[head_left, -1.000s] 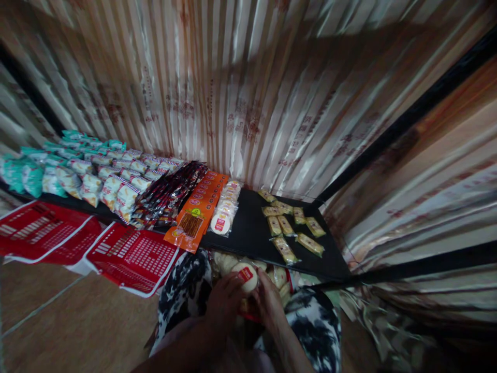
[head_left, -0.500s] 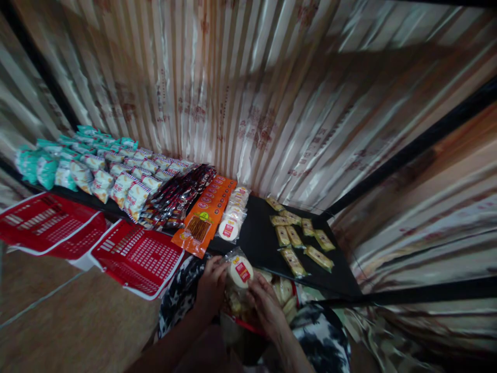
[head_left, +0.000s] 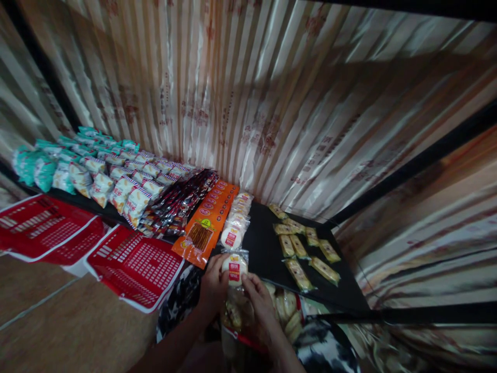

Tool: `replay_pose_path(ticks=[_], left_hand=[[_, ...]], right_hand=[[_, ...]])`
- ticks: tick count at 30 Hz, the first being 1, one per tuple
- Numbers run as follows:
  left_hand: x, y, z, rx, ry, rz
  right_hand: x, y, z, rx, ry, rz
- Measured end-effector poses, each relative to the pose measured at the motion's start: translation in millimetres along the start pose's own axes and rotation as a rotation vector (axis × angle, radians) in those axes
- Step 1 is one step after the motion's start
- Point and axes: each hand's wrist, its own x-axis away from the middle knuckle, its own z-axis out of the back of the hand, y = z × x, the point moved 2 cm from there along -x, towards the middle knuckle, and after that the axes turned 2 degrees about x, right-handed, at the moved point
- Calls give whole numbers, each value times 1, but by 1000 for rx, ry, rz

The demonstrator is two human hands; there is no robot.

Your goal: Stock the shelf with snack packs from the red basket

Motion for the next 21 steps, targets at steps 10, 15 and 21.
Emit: replay_pose_path(ticks=[10, 15, 21], left_hand=[[-30, 1, -1, -289, 112, -116], [-31, -6, -17, -460, 101, -157], [-37, -17, -30, -620, 148, -269]], right_hand=[[-47, -9, 0, 348, -72, 185], [-58, -2, -7, 464, -7, 228], [-61, -16, -6, 726, 31, 257]])
